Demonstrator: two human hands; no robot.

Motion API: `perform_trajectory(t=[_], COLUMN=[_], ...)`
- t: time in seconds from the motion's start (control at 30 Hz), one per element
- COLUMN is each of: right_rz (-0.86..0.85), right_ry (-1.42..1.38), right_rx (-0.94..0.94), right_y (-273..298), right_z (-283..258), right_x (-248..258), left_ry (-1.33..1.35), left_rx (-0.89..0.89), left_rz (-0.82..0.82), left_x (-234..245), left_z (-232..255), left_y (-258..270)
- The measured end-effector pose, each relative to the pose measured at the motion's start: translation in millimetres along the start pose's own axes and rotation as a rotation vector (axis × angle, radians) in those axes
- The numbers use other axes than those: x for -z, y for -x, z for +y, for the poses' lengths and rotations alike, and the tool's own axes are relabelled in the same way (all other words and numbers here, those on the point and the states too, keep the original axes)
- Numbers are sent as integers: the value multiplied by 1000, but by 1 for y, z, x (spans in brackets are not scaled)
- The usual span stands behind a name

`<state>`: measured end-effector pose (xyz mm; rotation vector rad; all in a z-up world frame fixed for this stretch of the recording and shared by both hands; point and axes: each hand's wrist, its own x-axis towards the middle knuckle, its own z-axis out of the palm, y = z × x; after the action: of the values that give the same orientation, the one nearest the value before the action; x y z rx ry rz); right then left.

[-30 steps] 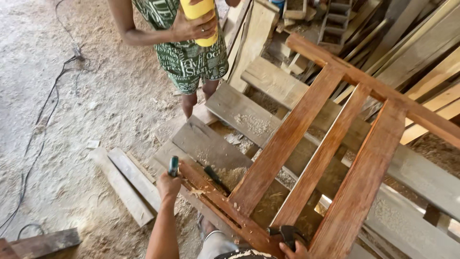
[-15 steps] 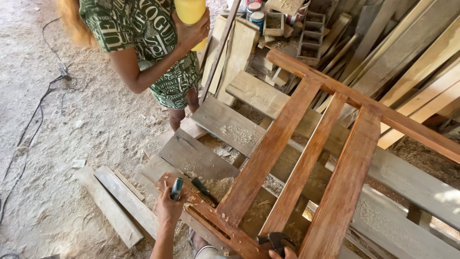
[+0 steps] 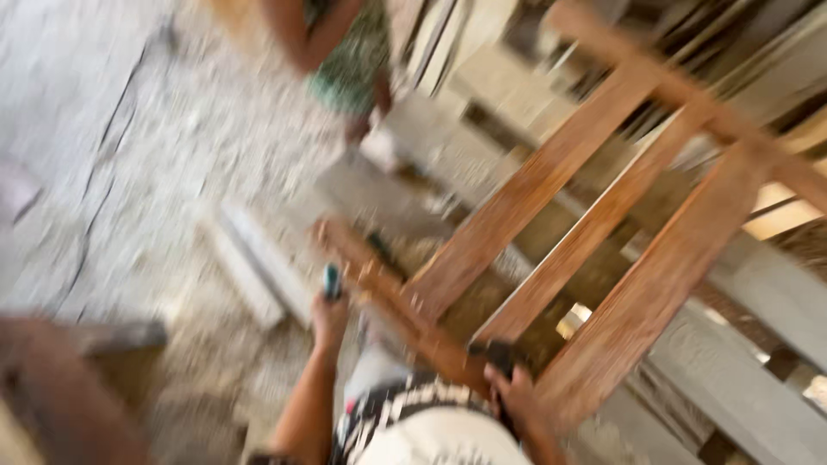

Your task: The person uses a chisel and hammer to carve a rectangular recess into a wooden frame. They repeatedly strike the chisel to remove wood chips and clear debris from the groove.

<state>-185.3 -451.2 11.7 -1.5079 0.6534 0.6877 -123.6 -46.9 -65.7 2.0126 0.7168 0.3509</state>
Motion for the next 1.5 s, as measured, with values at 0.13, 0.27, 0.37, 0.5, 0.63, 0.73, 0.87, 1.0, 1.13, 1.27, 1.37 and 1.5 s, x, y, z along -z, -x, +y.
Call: perform_trajectory(t=[0.13, 0.27, 0.37, 0.5, 0.63, 0.73, 0.87, 1.0, 1.13, 1.27, 1.37, 1.5], right_rz=[-14, -31, -18, 18, 24, 63, 51, 16, 50, 50, 62, 52], right_ry=[45, 45, 60, 118, 248, 253, 238, 219, 175, 107, 88, 67], right_rx=[-31, -52, -41, -91, -69, -47, 8, 14, -43, -76, -99, -132], right_y=[17, 18, 27, 5, -46, -63, -91, -81, -38, -4, 2, 16], right_z=[-16, -23, -8, -9, -28, -25, -42, -37, -4, 7, -7, -18], right_x=[0, -5, 10, 2, -17, -14, -35, -31, -9, 9, 1, -4], left_ry=[53, 112, 120, 95, 95, 95, 99, -43, -91, 113, 14, 194], left_rx=[92, 106, 106, 57, 154, 201, 189, 216, 157, 164, 168, 263], left_rz=[137, 140, 131, 143, 140, 88, -11, -121, -12, 3, -29, -26], left_x=[2, -3, -20, -25, -14, -6, 1, -10, -15, -25, -25, -13], left_z=[-2, 10, 24, 45, 45, 39, 49, 57, 43, 28, 37, 62], left_y=[7, -22, -33, -49, -57, -46, -51, -41, -51, -48, -34, 11])
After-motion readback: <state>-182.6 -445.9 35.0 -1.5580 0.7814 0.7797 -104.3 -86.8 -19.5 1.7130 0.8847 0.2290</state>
